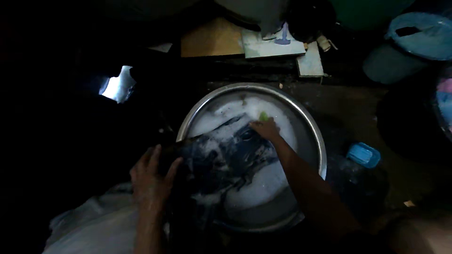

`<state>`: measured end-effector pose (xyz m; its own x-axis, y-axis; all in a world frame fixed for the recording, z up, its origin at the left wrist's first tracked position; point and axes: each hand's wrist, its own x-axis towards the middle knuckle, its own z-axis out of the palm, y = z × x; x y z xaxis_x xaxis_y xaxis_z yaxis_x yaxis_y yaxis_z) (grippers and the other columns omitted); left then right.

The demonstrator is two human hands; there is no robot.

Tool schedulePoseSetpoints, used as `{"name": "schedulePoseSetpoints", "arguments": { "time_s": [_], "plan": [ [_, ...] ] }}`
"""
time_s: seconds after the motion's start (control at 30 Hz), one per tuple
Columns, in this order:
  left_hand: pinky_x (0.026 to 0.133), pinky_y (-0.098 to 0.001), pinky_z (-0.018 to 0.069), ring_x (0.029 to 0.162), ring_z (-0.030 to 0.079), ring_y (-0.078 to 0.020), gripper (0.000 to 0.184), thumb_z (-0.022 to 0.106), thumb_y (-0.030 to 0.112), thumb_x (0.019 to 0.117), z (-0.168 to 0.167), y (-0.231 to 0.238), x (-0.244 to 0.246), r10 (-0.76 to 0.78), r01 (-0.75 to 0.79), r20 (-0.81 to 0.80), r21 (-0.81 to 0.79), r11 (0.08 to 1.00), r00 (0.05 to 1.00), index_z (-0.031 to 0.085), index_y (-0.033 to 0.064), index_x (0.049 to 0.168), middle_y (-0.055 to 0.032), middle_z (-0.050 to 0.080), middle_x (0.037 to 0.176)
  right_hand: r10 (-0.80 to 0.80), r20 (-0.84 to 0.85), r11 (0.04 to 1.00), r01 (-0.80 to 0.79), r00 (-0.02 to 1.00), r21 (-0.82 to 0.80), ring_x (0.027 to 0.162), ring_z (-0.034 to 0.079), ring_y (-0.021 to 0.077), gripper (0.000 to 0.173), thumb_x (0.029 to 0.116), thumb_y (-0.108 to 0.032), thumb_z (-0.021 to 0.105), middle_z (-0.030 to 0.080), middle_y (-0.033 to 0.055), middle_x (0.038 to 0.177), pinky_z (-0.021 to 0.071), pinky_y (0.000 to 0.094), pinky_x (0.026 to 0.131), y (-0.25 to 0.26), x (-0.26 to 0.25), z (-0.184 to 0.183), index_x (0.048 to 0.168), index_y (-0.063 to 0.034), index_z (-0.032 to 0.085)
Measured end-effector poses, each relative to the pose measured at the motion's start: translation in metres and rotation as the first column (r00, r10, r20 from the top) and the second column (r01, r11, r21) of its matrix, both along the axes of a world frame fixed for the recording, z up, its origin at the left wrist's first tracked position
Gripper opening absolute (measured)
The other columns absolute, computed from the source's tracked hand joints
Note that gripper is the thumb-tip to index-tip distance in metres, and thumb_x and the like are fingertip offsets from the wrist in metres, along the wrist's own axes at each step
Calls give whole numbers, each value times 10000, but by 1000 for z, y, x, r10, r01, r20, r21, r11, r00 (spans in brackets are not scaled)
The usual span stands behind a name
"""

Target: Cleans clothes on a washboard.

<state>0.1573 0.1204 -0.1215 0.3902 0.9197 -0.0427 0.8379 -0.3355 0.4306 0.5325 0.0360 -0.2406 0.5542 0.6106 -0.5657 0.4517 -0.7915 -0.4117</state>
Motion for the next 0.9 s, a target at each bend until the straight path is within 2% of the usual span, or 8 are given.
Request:
{"name": "schedulePoseSetpoints", "arguments": {
  "time_s": [0.1,0.2,0.47,0.63,0.7,0.77,0.83,0.9],
  "plan": [
    [1127,-693,318,1394,370,-594,990,785,580,817,-14,-11,-16,128,-135,-125,-49,990,984,429,-18,1520,-355,371,1549,32,46,999,-30,998,-30,1453,342,482,795,885,-681,660,405,277,1554,256,723,1126,-3,-29,3,1489,-177,546],
    [1090,-668,375,1291,494,-556,632,802,370,879,-19,-24,-3,125,-129,-61,-52,990,990,590,-56,1294,-346,570,1328,-22,-23,1000,22,999,14,1443,351,495,700,942,-538,682,432,307,1520,243,721,1136,-10,-28,11,1451,-72,565],
    [797,-378,533,907,613,-142,470,813,378,859,77,-57,21,198,-33,309,-466,884,930,579,73,1129,-66,632,1017,-94,-143,949,132,985,288,1046,623,299,453,949,-326,742,647,225,1159,515,514,929,-72,14,102,1221,26,654],
    [855,-465,569,971,674,-224,591,801,354,888,63,-41,38,463,-156,335,-649,745,820,517,72,1324,-142,670,1098,-93,147,937,37,985,346,1132,586,442,510,967,-345,716,594,317,1255,466,605,971,-64,48,122,1322,9,623],
    [910,-529,550,1072,650,-289,685,814,383,877,20,-30,37,399,-226,320,-462,858,859,468,82,1385,-163,637,1211,23,205,976,-66,979,209,1173,576,521,770,971,-389,704,537,361,1356,468,663,978,-56,62,122,1605,-151,337],
    [1062,-584,459,1286,543,-391,741,812,373,880,-10,-21,25,275,-220,264,-221,950,924,468,58,1456,-227,544,1397,141,168,990,-142,976,-8,1189,596,530,935,962,-470,696,564,356,1353,469,688,985,-52,67,123,1653,-156,150],
    [1134,-634,359,1392,431,-467,725,779,440,893,-26,-21,13,239,-214,183,-144,966,954,516,54,1448,-269,474,1481,312,100,912,-269,945,-309,1259,562,502,802,947,-510,697,581,337,1341,422,685,1052,-60,58,114,1474,42,450],
    [1199,-635,258,1476,312,-475,730,709,562,902,-49,-27,3,209,-196,119,-115,974,971,572,60,1414,-258,421,1545,483,-21,720,-411,875,-560,1282,555,483,688,888,-475,771,610,301,1337,413,693,1057,-81,29,88,1330,31,621]
  ]
}}
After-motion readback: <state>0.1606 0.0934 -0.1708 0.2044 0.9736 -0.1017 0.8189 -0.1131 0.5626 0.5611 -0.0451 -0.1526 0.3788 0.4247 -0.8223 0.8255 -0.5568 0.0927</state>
